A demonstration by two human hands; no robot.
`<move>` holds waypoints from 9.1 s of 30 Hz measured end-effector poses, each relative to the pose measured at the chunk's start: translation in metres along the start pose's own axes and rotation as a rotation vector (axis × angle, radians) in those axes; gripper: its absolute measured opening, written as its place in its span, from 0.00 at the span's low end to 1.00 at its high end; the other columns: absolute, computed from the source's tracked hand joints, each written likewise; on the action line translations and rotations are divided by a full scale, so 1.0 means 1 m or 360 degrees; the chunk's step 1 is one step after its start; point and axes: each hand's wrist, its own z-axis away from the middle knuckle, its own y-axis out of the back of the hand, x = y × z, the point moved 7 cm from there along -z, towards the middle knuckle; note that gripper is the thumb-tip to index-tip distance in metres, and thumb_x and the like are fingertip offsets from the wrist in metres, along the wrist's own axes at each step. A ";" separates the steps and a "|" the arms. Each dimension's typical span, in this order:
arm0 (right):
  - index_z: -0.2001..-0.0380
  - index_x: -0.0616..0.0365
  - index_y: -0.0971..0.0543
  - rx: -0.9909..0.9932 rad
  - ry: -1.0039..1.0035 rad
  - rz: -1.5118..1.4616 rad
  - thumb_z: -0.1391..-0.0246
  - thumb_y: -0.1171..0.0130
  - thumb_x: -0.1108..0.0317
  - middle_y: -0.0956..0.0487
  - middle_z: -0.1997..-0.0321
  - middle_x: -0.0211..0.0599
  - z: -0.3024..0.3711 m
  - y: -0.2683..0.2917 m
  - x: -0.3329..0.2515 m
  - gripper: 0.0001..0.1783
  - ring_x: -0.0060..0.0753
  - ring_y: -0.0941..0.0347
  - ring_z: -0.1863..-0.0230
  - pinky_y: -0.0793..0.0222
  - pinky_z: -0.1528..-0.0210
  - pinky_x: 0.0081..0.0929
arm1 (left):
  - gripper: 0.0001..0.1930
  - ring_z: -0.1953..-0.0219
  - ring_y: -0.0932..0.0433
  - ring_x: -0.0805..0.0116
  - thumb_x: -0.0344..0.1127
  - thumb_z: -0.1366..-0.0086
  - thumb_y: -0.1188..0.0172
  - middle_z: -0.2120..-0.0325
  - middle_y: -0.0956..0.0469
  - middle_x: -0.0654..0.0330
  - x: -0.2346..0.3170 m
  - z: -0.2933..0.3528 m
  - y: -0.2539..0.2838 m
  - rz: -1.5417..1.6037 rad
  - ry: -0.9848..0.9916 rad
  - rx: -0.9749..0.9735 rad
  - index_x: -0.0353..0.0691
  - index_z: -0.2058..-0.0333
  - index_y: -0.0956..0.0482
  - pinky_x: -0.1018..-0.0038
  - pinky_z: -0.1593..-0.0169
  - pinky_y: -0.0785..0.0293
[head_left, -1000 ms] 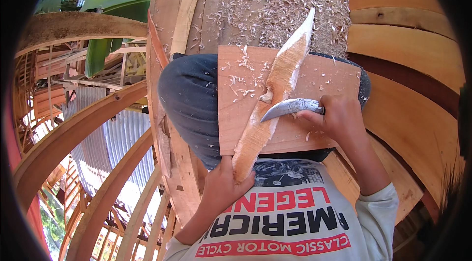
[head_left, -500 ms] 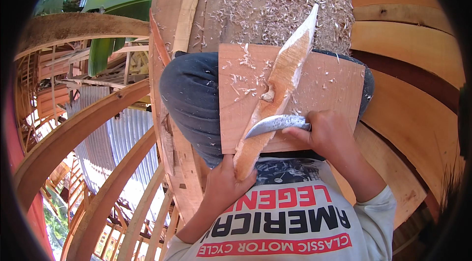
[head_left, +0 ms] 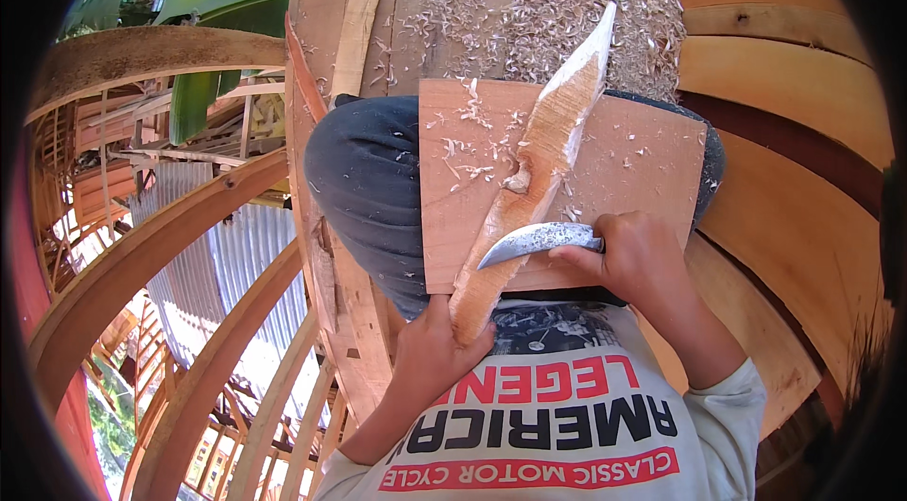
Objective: The person sits cross-legged and uses a curved knife to shave and shape a long, thin piece of wood. They hold the wood against a flat board on their lap and repeatedly scrape the surface to remove shavings, refining the wood's shape.
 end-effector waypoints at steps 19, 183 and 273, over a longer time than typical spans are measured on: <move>0.84 0.68 0.22 0.0038 -0.0198 0.0075 0.54 0.41 0.39 0.28 0.86 0.55 -0.014 0.022 0.011 0.35 0.54 0.27 0.81 0.32 0.76 0.41 | 0.34 0.70 0.21 0.42 0.46 0.50 0.35 0.74 0.23 0.38 -0.006 0.000 -0.004 0.0039 -0.0004 -0.0037 0.31 0.49 0.36 0.59 0.67 0.25; 0.54 0.64 0.28 0.0154 0.0492 -0.2365 0.39 0.58 0.60 0.30 0.79 0.30 0.025 0.021 0.019 0.19 0.16 0.39 0.85 0.45 0.82 0.12 | 0.26 0.74 0.21 0.51 0.43 0.53 0.31 0.77 0.23 0.44 0.109 -0.008 0.065 -0.0183 -0.0177 0.0453 0.29 0.61 0.27 0.67 0.70 0.27; 0.82 0.63 0.28 0.0631 0.0733 -0.2365 0.41 0.50 0.45 0.31 0.85 0.27 0.044 0.050 0.057 0.30 0.15 0.37 0.82 0.43 0.80 0.17 | 0.23 0.85 0.38 0.76 0.41 0.54 0.35 0.85 0.37 0.64 0.225 -0.029 -0.042 0.2354 -0.0287 -0.1577 0.38 0.70 0.41 0.83 0.81 0.39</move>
